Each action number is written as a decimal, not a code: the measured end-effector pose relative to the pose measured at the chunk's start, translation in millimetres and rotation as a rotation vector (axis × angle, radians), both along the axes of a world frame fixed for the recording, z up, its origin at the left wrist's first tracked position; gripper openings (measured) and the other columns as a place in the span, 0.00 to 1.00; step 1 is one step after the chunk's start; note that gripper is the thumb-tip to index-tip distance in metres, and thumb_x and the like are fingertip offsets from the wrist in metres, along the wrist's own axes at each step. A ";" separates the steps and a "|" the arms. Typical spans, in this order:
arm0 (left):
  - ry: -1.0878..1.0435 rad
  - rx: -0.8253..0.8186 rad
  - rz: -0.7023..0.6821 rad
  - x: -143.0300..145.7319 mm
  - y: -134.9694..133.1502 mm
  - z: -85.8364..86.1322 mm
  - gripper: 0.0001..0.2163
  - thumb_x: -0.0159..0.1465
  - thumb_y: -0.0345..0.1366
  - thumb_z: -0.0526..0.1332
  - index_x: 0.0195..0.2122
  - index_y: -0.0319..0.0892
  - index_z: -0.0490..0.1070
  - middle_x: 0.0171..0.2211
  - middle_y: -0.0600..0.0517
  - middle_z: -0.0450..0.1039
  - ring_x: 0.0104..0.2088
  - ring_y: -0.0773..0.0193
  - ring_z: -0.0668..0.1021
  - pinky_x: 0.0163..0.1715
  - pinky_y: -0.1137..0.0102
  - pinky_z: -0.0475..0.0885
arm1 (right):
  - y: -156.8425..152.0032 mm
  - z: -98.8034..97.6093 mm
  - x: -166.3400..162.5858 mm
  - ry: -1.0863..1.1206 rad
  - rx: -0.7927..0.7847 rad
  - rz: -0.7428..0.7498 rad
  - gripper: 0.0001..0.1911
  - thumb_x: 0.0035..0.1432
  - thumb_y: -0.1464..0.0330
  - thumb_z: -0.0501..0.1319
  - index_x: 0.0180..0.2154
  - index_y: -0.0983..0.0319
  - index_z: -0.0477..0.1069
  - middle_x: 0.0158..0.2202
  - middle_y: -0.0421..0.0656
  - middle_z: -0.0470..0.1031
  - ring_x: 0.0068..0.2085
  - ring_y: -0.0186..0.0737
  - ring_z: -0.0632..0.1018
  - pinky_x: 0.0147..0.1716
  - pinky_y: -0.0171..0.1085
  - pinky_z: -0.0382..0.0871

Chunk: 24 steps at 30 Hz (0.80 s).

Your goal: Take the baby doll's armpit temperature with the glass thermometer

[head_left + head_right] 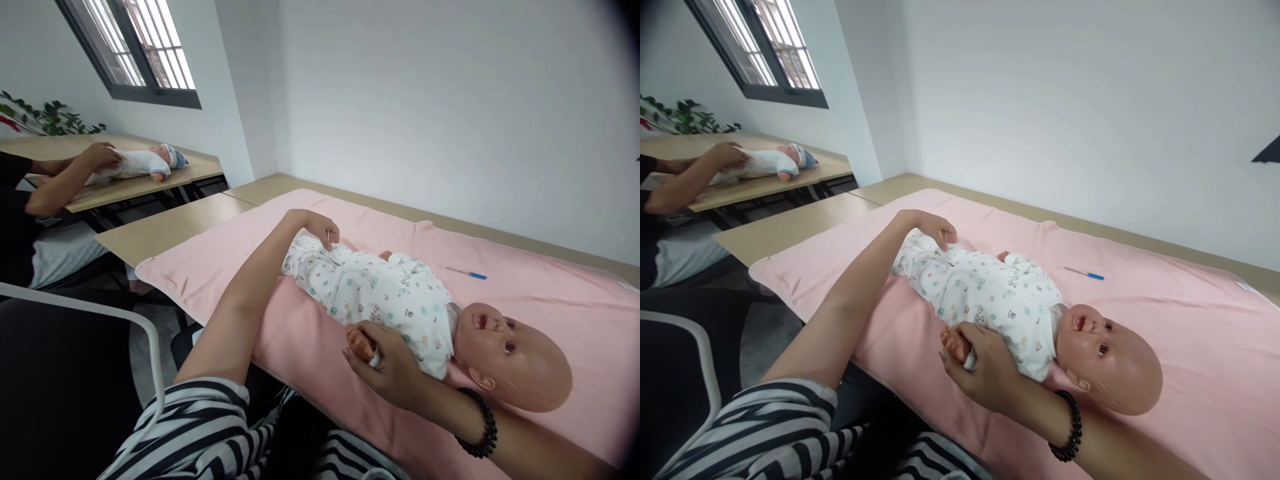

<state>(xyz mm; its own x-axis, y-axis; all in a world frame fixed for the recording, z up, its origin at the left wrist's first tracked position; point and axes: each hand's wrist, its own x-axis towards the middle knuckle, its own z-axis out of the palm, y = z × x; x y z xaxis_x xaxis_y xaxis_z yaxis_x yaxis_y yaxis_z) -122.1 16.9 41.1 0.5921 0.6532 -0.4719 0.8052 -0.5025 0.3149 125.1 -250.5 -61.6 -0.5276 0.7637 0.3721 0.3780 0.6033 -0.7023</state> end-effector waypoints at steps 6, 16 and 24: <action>0.128 -0.045 -0.034 13.6 1.8 -9.7 0.27 0.47 0.53 0.70 0.46 0.47 0.73 0.49 0.50 0.77 0.47 0.53 0.76 0.48 0.64 0.70 | 0.2 0.9 -1.6 0.015 -0.035 0.004 0.06 0.61 0.68 0.61 0.34 0.60 0.64 0.30 0.37 0.70 0.32 0.34 0.71 0.36 0.37 0.64; 0.111 0.049 -0.054 13.7 -10.0 -1.2 0.14 0.49 0.45 0.67 0.33 0.45 0.69 0.36 0.53 0.72 0.36 0.58 0.73 0.38 0.65 0.66 | 0.2 0.8 -1.5 0.003 -0.010 0.014 0.04 0.61 0.69 0.61 0.36 0.60 0.65 0.30 0.37 0.69 0.31 0.34 0.70 0.35 0.36 0.63; -0.059 0.148 -0.083 4.7 -19.3 16.7 0.16 0.53 0.38 0.61 0.44 0.48 0.64 0.42 0.53 0.70 0.36 0.61 0.71 0.32 0.68 0.63 | -0.4 0.0 -0.4 -0.002 -0.012 0.018 0.03 0.61 0.69 0.61 0.37 0.59 0.67 0.30 0.38 0.71 0.31 0.35 0.71 0.35 0.37 0.64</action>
<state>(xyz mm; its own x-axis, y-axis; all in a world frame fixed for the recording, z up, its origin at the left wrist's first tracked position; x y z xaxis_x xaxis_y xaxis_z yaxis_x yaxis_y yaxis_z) -117.4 -2.3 57.8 0.6710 0.6606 -0.3369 0.7411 -0.6112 0.2778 124.8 -250.9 -61.6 -0.5418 0.7588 0.3615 0.3690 0.6012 -0.7088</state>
